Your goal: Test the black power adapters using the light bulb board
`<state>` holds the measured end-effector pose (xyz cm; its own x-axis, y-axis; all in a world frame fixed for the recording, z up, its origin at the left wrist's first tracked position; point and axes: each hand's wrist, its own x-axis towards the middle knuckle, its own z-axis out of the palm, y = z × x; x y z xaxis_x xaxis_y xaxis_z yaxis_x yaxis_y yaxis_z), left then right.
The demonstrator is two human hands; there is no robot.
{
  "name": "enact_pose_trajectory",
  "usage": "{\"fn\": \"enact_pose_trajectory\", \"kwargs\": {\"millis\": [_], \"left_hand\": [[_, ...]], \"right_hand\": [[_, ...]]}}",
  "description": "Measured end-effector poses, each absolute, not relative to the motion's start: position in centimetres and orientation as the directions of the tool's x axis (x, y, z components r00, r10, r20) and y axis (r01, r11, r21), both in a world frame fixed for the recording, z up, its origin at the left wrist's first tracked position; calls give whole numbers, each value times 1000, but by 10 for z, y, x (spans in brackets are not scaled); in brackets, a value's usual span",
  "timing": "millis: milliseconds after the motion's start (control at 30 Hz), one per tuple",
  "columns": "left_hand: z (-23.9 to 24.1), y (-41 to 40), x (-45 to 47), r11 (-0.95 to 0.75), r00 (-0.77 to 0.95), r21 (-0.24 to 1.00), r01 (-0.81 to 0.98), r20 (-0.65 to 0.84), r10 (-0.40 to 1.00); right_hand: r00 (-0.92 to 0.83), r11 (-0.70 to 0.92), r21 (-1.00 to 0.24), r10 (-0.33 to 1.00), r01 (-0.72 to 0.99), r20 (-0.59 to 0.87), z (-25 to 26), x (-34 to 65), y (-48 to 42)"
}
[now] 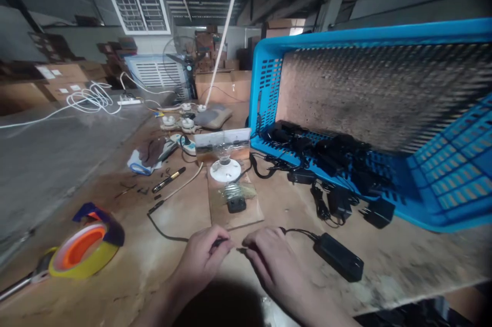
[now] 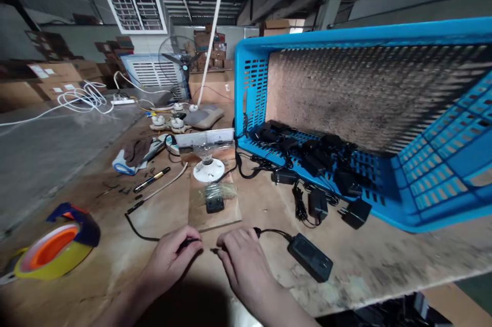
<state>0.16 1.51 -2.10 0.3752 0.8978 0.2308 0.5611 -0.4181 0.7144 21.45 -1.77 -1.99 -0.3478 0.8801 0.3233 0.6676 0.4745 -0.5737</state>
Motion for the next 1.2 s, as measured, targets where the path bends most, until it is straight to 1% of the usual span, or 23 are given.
{"fn": "enact_pose_trajectory", "kwargs": {"millis": [100, 167, 233, 333, 367, 400, 433, 500, 567, 667, 767, 933, 1067, 1133, 1200], "left_hand": [[-19, 15, 3, -382, 361, 749, 542, 202, 910], [-18, 15, 4, -371, 361, 765, 526, 194, 912], [-17, 14, 3, -370, 362, 775, 513, 196, 911], [-18, 14, 2, -363, 349, 780, 509, 198, 916], [-19, 15, 2, -358, 344, 780, 514, 195, 919], [-18, 15, 3, -354, 338, 780, 515, 195, 921], [-18, 15, 3, -349, 331, 784, 513, 194, 923], [-16, 14, 4, -325, 328, 811, 487, 175, 928], [-12, 13, 5, -261, 342, 866, 427, 112, 933], [-6, 11, 6, -143, 389, 933, 331, 3, 921], [-3, 11, 8, -94, 392, 946, 310, -37, 919], [-3, 12, 10, -80, 380, 953, 294, -39, 924], [-8, 13, 6, -88, 416, 948, 306, -50, 908], [-12, 12, 3, -149, 477, 927, 345, -36, 878], [-17, 12, 1, -291, 558, 869, 400, 21, 829]], "right_hand": [[-237, 457, -717, 889, 527, 392, -18, 219, -21], [-212, 455, -756, 890, 471, 404, -14, 221, -21], [-284, 459, -723, 888, 517, 361, -11, 222, -19], [-458, 500, -569, 859, 653, 229, -11, 224, -16], [-489, 516, -534, 848, 670, 206, -12, 224, -16], [-493, 520, -527, 845, 672, 205, -12, 225, -16], [-470, 507, -552, 854, 662, 222, -13, 225, -16], [-377, 455, -667, 886, 589, 271, -13, 224, -18], [-299, 408, -768, 909, 493, 291, -11, 221, -18], [-319, 398, -806, 907, 438, 275, -9, 214, -19], [-362, 391, -802, 902, 452, 236, -5, 209, -20], [-376, 385, -772, 904, 506, 204, 3, 213, -23], [-425, 477, -681, 867, 556, 261, -7, 209, -24], [-441, 516, -609, 851, 602, 285, -12, 203, -24], [-462, 519, -567, 849, 639, 257, -10, 206, -26]]}}
